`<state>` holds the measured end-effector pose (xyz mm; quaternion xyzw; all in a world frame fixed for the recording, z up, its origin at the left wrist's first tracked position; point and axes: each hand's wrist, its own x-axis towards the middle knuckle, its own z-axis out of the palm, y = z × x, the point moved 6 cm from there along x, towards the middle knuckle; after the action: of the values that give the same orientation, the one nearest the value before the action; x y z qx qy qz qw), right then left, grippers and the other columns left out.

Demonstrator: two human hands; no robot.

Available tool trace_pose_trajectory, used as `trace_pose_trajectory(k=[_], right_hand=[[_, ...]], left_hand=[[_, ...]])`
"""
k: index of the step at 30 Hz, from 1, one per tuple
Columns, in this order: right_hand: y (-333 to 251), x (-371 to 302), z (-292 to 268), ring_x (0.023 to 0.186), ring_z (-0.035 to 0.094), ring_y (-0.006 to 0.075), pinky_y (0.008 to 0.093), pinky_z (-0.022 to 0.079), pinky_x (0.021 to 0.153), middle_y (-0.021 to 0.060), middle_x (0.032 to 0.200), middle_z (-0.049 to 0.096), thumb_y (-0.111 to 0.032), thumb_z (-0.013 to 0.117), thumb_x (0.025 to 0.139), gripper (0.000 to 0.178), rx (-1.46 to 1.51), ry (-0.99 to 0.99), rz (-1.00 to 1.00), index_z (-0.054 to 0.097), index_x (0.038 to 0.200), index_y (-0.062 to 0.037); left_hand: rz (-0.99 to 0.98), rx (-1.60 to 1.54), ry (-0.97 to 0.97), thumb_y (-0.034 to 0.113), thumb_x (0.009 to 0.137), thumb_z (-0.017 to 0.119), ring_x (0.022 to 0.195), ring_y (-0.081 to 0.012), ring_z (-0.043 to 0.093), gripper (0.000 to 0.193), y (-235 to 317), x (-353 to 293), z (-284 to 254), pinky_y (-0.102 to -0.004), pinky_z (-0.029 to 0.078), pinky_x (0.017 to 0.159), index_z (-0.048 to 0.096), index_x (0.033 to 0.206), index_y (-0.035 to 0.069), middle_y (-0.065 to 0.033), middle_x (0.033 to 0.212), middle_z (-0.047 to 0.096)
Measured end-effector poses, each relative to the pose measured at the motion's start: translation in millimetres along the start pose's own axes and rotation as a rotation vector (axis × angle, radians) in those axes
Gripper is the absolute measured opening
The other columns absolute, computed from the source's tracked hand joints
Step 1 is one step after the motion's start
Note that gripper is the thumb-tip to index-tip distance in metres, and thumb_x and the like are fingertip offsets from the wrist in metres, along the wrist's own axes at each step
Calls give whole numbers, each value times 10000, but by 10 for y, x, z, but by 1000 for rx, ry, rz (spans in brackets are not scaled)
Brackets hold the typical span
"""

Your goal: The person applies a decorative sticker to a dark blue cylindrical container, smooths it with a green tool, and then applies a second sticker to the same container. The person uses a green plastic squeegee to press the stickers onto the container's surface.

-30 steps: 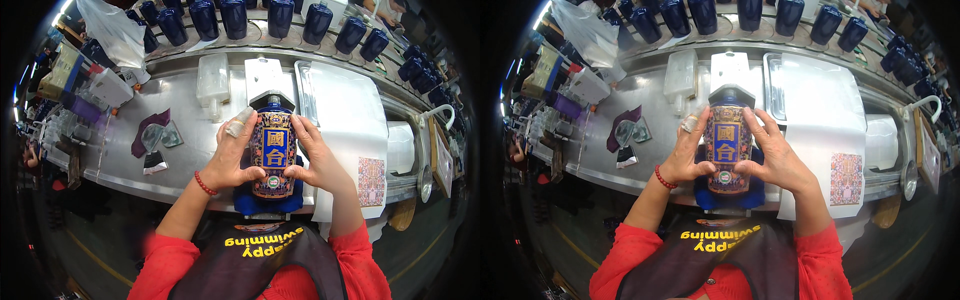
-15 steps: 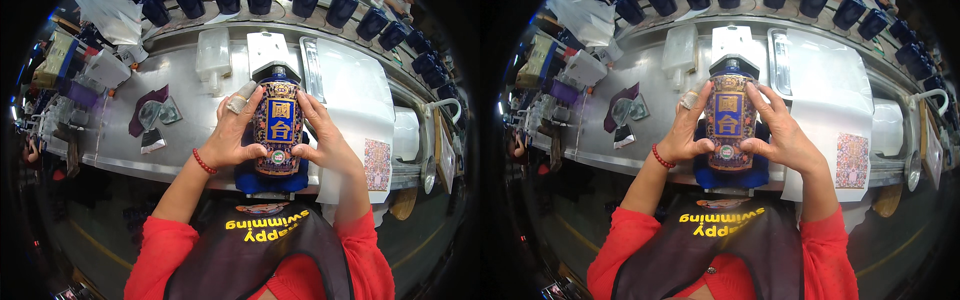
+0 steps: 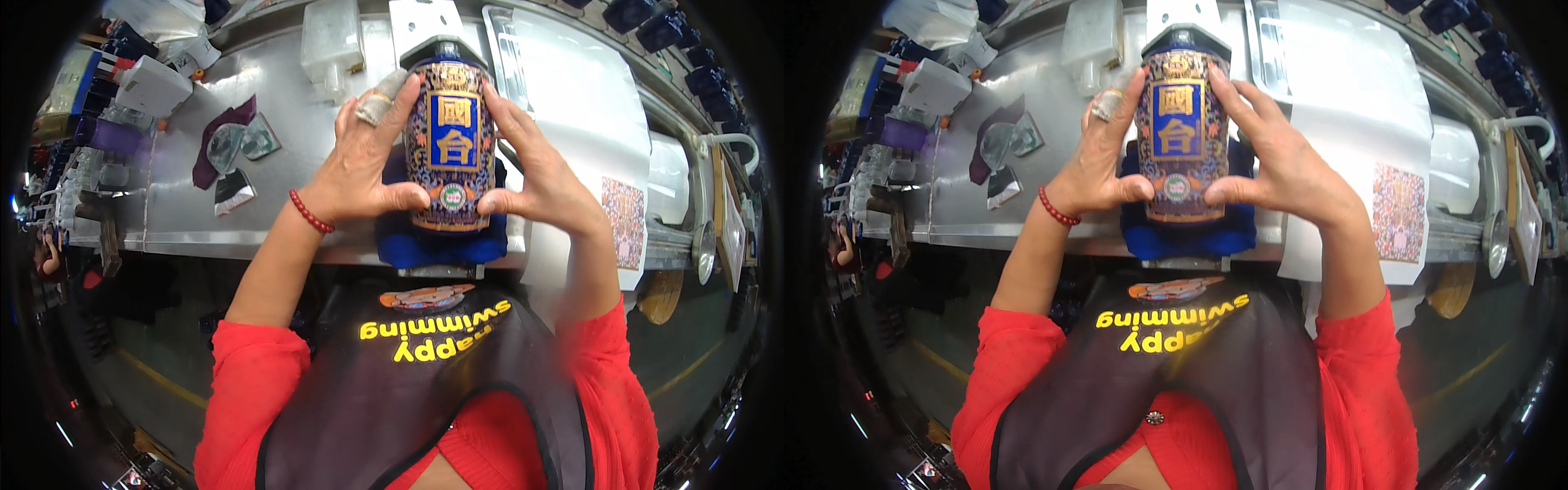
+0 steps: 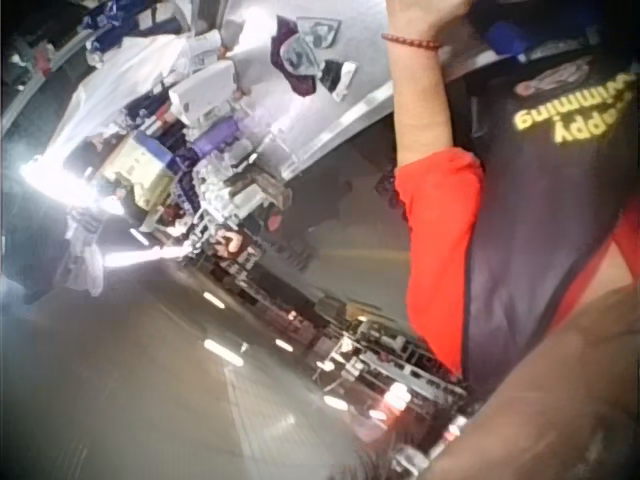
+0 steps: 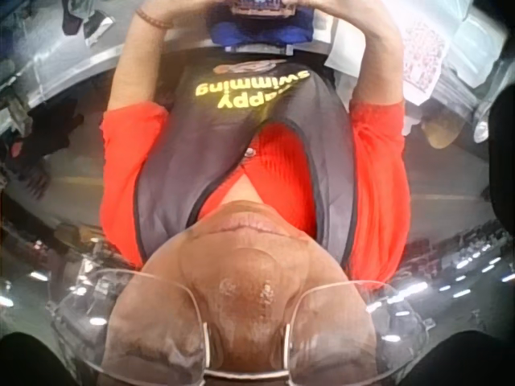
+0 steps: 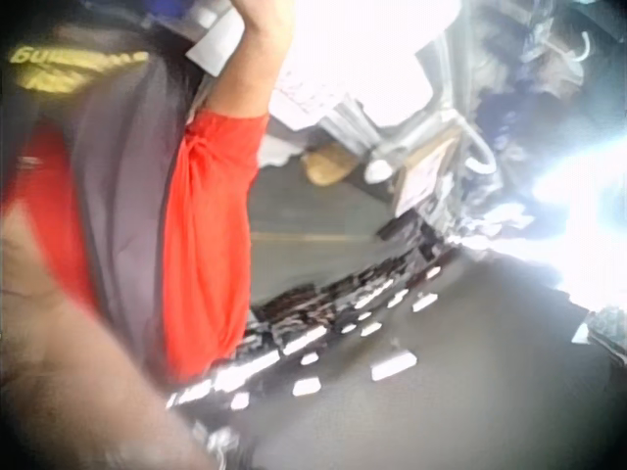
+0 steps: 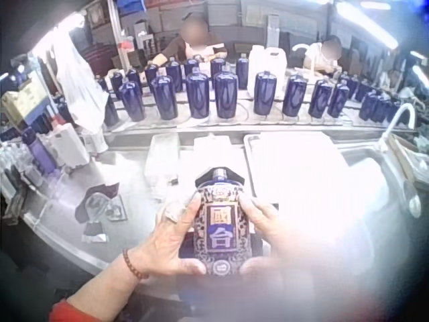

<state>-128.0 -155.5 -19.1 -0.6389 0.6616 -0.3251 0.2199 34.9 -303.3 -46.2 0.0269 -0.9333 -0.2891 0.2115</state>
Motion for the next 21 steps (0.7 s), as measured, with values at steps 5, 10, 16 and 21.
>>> trace_pose_trajectory(k=[5, 10, 16, 21], right_hand=[[-61, -14, 4, 1412, 402, 427, 466, 379, 1155, 245, 1549, 355, -529, 884, 647, 1230, 5, 30, -122, 223, 1616, -158], [-32, -33, 21, 1454, 357, 377, 453, 379, 1159, 217, 1602, 297, -538, 897, 601, 1306, -5, 8, -87, 197, 1618, -116], [6, -30, 35, 1418, 400, 353, 442, 410, 1127, 210, 1618, 288, -548, 900, 576, 1339, -21, 1, -101, 189, 1620, -103], [7, -25, 29, 1387, 445, 345, 434, 409, 1127, 211, 1611, 304, -560, 902, 556, 1360, -15, 15, -100, 195, 1616, -86]], left_hand=[[54, -53, -21, 842, 693, 658, 1491, -412, 241, 1289, 6, 16, 8, -550, 107, 1192, 119, 1635, 147, -259, 1605, 257], [60, 0, -53, 833, 669, 691, 1504, -406, 216, 1334, 20, 19, 8, -536, 102, 1199, 77, 1637, 150, -258, 1611, 243], [73, 17, -57, 829, 664, 700, 1504, -412, 212, 1340, 9, 11, 6, -538, 90, 1202, 75, 1636, 150, -258, 1610, 243], [75, 41, -59, 841, 674, 679, 1494, -424, 225, 1337, 15, 22, -3, -546, 90, 1204, 83, 1633, 126, -263, 1602, 258]])
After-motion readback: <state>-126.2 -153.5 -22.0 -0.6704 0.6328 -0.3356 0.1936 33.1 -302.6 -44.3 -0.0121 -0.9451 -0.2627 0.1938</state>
